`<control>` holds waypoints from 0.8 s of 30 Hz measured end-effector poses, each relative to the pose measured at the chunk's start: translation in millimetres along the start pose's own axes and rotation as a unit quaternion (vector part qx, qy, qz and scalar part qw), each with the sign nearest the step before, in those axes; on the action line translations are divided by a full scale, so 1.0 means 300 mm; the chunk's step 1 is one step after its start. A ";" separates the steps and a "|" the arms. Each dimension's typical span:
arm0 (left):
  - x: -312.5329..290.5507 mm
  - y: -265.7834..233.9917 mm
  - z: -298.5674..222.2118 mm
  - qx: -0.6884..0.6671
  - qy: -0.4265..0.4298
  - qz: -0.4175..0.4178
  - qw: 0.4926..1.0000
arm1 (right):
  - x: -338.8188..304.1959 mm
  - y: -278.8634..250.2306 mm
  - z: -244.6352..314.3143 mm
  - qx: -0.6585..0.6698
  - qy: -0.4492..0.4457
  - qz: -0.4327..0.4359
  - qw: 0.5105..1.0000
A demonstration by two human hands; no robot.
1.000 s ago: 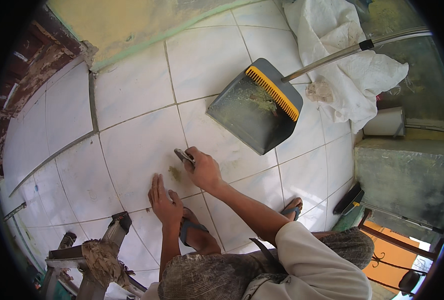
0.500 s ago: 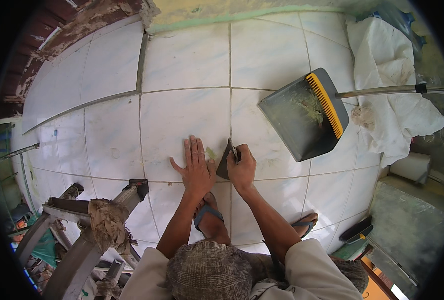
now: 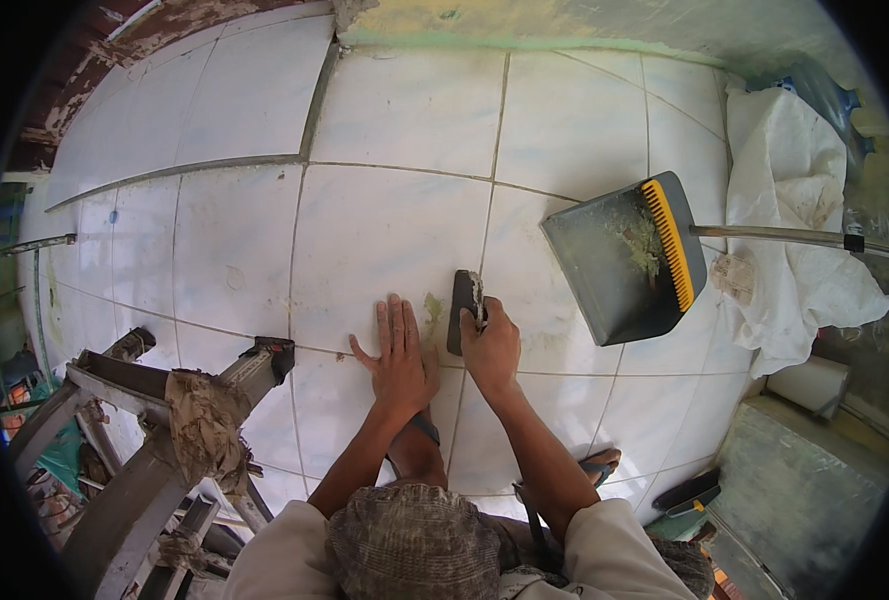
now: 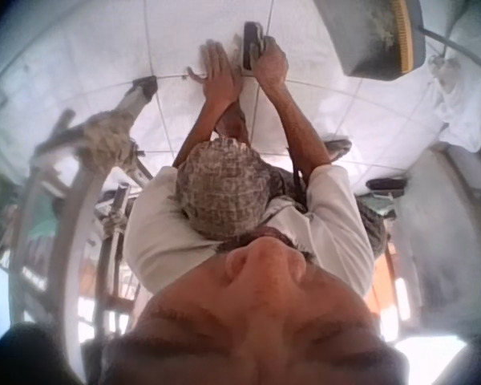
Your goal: The person sweeps a tiled balcony floor using a broom and dustpan, then scrapes a green residue with a putty knife and collects it into the dustpan. The person uses a broom, dustpan, and putty knife to clean the floor.
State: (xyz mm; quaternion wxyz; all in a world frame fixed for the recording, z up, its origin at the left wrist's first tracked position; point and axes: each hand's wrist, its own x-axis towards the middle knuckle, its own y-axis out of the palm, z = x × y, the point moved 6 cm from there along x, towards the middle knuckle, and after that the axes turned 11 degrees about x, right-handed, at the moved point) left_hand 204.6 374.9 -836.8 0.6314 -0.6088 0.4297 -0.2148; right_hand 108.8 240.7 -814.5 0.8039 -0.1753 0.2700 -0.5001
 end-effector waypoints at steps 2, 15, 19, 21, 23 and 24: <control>-0.029 -0.010 0.021 -0.032 -0.033 -0.007 0.999 | -0.014 0.064 0.030 -0.059 -0.082 -0.010 0.995; 0.074 -0.021 0.008 0.007 0.034 -0.031 0.999 | -0.007 0.049 0.026 0.051 0.024 0.017 0.998; 0.084 -0.021 -0.013 0.025 0.070 -0.039 0.996 | 0.013 0.063 0.019 0.058 0.029 0.018 0.998; 0.082 -0.015 -0.007 0.022 0.072 -0.042 0.996 | 0.024 0.078 0.012 0.053 0.042 0.034 0.997; 0.084 -0.003 0.002 0.007 0.071 -0.034 0.997 | 0.029 0.101 0.000 0.042 0.064 0.055 0.996; 0.079 0.000 0.003 -0.012 0.076 -0.022 0.997 | 0.023 0.111 -0.014 0.056 0.080 0.065 0.993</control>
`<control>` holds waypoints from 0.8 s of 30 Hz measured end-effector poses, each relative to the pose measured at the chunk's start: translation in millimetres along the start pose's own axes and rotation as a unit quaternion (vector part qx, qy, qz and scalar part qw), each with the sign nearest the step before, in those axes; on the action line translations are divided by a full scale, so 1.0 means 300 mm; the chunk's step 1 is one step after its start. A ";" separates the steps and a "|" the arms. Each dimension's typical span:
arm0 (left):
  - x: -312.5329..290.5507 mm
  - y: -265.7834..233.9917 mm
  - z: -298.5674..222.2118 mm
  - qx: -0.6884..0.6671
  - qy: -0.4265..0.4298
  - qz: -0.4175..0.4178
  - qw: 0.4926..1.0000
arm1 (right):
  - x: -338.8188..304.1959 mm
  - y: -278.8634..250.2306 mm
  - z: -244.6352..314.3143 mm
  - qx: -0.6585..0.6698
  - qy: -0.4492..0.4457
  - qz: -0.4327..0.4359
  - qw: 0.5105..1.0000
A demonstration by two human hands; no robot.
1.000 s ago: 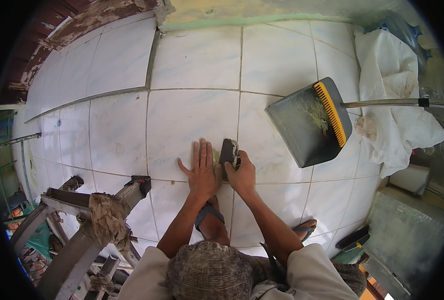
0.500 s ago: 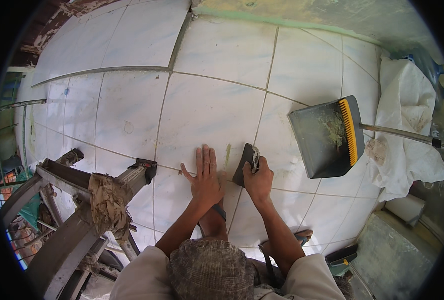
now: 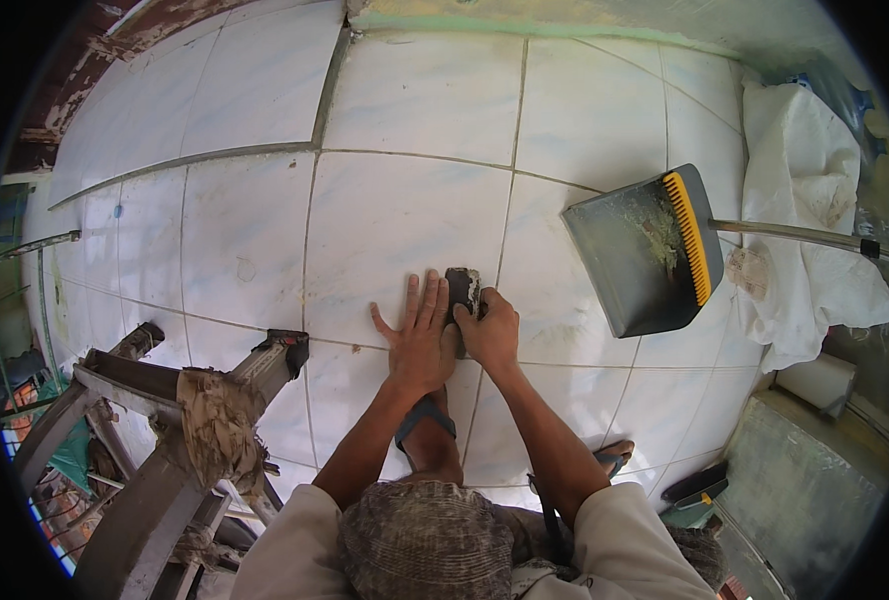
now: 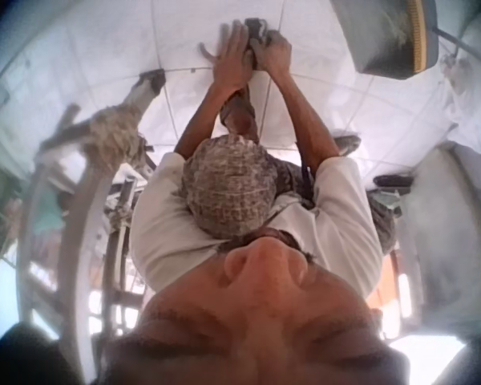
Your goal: The person sweeps a tiled balcony floor using a broom and dustpan, then scrapes a green residue with a putty knife and collects it into the dustpan. The person uses a broom, dustpan, and putty knife to clean the floor.
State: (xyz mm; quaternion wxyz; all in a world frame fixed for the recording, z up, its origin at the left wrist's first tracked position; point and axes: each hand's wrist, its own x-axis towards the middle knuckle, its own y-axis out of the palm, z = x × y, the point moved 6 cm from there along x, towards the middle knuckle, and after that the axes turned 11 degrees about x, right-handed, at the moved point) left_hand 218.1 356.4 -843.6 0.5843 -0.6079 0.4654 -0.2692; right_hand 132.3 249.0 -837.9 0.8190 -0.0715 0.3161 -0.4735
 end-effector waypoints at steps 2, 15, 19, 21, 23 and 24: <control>0.003 -0.020 -0.009 -0.041 0.009 0.017 0.999 | 0.007 0.011 -0.037 0.027 0.027 0.019 0.999; 0.155 -0.305 -0.060 -0.307 -0.025 -0.026 0.951 | 0.025 -0.490 -0.145 0.546 0.156 -0.214 0.795; 0.245 -0.358 -0.085 -0.387 0.029 -0.023 0.921 | 0.038 -0.375 -0.029 0.539 0.119 -0.120 0.825; 0.265 -0.423 -0.094 -0.386 -0.001 0.039 0.922 | 0.047 -0.329 0.075 0.478 0.082 0.003 0.875; 0.271 -0.535 -0.140 -0.383 -0.015 0.096 0.919 | 0.026 -0.361 0.198 0.348 0.010 0.078 0.934; 0.270 -0.599 -0.170 -0.382 -0.011 0.122 0.916 | 0.005 -0.403 0.268 0.325 -0.034 0.060 0.943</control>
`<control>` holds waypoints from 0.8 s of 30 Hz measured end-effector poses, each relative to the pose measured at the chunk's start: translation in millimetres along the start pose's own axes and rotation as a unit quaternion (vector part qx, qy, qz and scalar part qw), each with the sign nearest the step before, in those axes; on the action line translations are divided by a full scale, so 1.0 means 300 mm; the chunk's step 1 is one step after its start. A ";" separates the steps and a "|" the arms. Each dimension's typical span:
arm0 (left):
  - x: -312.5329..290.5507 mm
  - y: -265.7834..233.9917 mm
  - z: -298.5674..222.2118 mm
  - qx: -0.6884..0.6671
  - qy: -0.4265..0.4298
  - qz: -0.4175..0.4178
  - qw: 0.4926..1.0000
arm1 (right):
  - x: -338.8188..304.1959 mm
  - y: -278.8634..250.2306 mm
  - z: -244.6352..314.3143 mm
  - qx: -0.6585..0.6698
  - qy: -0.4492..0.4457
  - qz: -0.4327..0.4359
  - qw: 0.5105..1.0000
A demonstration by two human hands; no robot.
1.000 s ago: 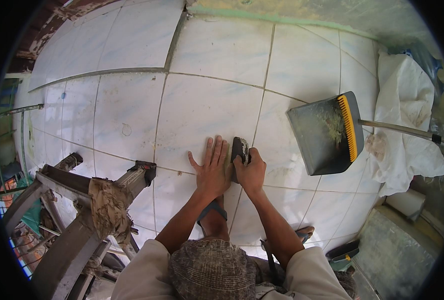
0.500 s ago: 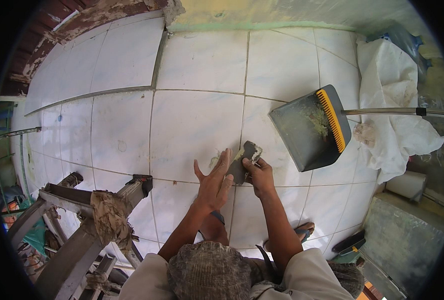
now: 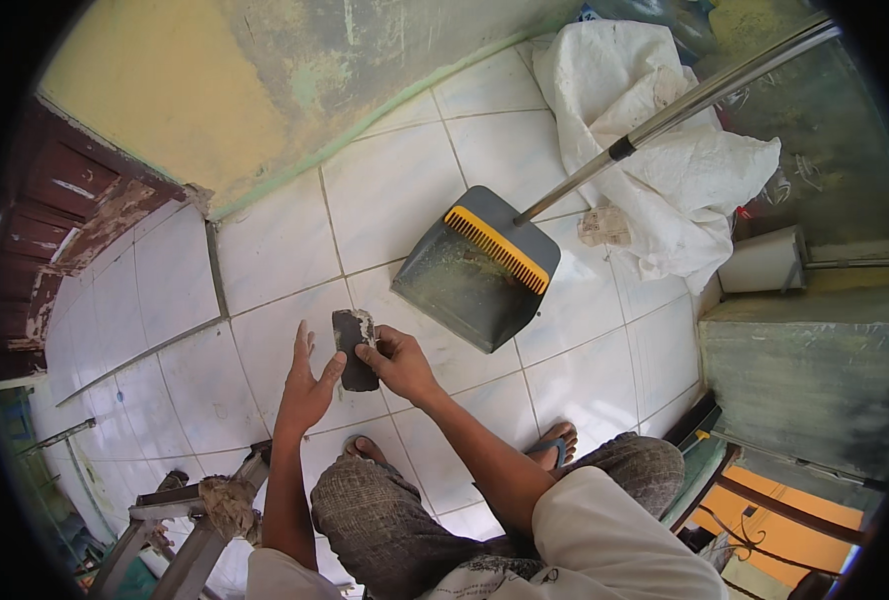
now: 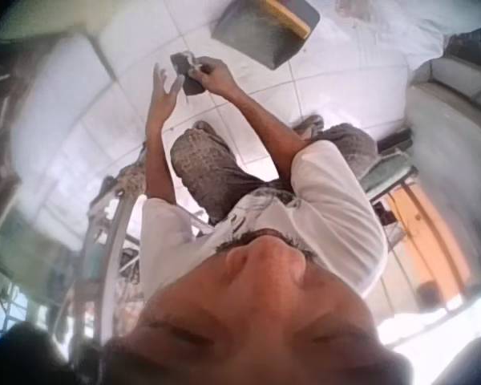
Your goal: The person sweeps a tiled balcony floor using a broom and dustpan, then scrapes a green residue with a putty knife and collects it into the dustpan. The person uses a broom, dustpan, and putty knife to clean the floor.
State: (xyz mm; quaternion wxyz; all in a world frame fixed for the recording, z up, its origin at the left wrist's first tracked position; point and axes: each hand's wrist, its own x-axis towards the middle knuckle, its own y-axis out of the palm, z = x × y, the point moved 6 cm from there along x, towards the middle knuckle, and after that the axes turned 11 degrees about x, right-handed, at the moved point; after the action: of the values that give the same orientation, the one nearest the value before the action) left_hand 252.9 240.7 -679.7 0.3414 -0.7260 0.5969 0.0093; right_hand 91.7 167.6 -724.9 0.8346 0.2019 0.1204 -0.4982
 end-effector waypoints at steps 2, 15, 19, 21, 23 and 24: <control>-0.040 -0.037 -0.158 0.018 0.011 0.028 0.999 | -0.040 0.024 0.116 -0.037 -0.009 -0.003 0.999; -0.505 0.048 -1.389 0.271 0.282 0.088 0.916 | -0.665 -0.496 0.864 -0.158 0.070 -0.160 0.972; -0.664 0.117 -1.786 0.448 0.435 0.149 0.767 | -1.061 -0.831 1.110 -0.180 0.120 -0.320 0.923; -0.673 0.157 -1.953 0.480 0.471 0.175 0.719 | -1.282 -0.968 1.205 -0.181 0.236 -0.384 0.874; -0.637 0.217 -2.091 0.518 0.497 0.200 0.667 | -1.512 -1.126 1.217 -0.257 0.331 -0.397 0.817; -0.586 0.247 -2.148 0.544 0.498 0.205 0.643 | -1.606 -1.195 1.248 -0.297 0.339 -0.397 0.800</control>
State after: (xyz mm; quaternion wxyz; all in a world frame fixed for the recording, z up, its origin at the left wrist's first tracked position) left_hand -116.2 61.4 -147.7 0.3157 -0.1631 0.7078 -0.6106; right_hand -452.7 222.4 -276.1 0.4891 0.0349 0.6071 -0.6253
